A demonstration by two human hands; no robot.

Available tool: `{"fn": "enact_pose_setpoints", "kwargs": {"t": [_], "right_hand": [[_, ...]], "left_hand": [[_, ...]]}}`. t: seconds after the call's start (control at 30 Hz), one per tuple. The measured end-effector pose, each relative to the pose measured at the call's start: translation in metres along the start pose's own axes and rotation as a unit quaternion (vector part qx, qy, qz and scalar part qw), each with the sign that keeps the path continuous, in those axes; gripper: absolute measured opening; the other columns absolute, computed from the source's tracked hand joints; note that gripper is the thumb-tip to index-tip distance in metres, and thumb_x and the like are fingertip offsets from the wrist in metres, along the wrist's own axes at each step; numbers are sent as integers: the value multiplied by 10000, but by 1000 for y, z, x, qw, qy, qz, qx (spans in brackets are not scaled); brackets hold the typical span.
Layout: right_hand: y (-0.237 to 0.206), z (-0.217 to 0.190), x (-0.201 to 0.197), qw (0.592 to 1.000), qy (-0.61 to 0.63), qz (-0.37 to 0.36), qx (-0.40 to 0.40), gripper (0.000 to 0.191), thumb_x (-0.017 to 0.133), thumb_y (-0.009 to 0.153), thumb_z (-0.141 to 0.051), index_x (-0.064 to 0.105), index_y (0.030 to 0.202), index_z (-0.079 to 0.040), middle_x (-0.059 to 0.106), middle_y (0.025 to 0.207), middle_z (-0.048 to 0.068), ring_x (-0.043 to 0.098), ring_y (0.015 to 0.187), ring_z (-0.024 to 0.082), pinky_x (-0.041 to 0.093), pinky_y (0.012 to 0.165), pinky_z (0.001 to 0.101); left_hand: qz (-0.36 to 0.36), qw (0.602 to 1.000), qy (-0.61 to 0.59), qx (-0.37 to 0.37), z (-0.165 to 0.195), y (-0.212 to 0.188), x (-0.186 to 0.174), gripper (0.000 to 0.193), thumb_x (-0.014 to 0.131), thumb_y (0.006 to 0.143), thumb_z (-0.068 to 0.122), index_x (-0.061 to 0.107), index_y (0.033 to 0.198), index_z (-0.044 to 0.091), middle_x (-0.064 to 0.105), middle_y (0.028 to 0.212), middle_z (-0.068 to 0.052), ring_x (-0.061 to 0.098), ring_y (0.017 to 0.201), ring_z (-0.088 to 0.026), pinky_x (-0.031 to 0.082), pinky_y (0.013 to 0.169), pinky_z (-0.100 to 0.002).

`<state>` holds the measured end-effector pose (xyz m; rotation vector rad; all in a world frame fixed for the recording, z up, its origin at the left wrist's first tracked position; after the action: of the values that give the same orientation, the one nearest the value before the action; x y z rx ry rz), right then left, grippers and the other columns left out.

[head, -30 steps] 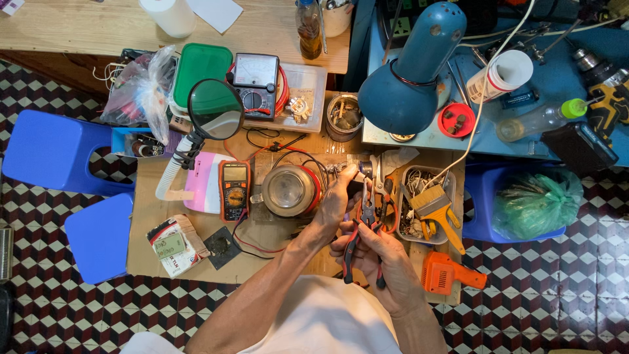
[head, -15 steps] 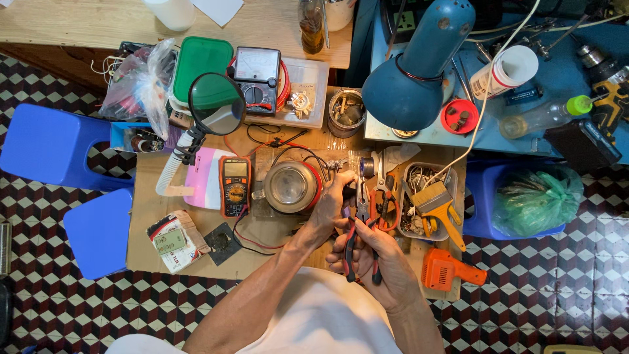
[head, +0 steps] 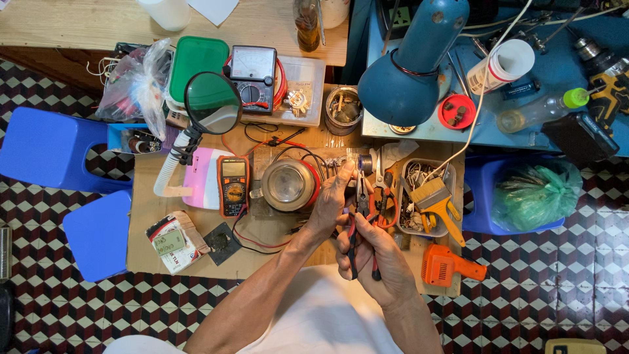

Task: The person disassembles a red electric kettle, removes the base, and uses a multimeter to test the internal heating element. They then reassemble the kettle, attach the power cord, and plug it in to verify operation.

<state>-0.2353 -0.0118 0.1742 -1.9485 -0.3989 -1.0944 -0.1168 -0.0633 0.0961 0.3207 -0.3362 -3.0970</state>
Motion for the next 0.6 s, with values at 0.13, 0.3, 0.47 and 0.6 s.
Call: {"fn": "enact_pose_setpoints", "kwargs": {"t": [0.13, 0.3, 0.47, 0.6], "right_hand": [[1, 3, -2, 1000, 6, -3, 11, 386, 455, 1082, -322, 597, 1200, 18, 672, 793, 119, 677, 619, 221, 534, 489, 330], [2, 3, -9, 999, -18, 35, 28, 386, 455, 1072, -325, 604, 1206, 5, 697, 824, 116, 699, 646, 227, 587, 569, 353], [2, 3, -11, 999, -18, 30, 37, 378, 460, 1061, -331, 600, 1191, -4, 701, 842, 114, 703, 687, 230, 593, 612, 364], [0, 5, -8, 1000, -1, 9, 29, 364, 467, 1072, -338, 610, 1172, -19, 656, 800, 92, 648, 634, 194, 528, 540, 330]], "left_hand": [[14, 990, -138, 10, -4, -4, -1, 425, 541, 1068, 214, 388, 1354, -60, 639, 924, -129, 594, 754, -189, 526, 711, -326], [-9, 1000, 8, 13, 1, -5, -4, 312, 403, 1195, 262, 608, 1315, 59, 657, 917, -49, 626, 809, -147, 554, 869, -306], [1, 1000, 10, 3, 18, 5, -11, 467, 374, 1137, 383, 563, 1237, -32, 595, 821, -56, 555, 706, -159, 516, 737, -316], [4, 951, -212, -225, 16, 6, -10, 629, 373, 1140, 503, 720, 921, 27, 610, 742, -18, 497, 633, -91, 455, 625, -265]]}}
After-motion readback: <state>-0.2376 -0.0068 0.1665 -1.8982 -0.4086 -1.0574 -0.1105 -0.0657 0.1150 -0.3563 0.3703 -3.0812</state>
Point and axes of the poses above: each hand's wrist, its own y-axis towards the middle knuckle, its own x-axis out of the palm, z = x × y, the point moved 4 cm from there along y, towards the middle knuckle
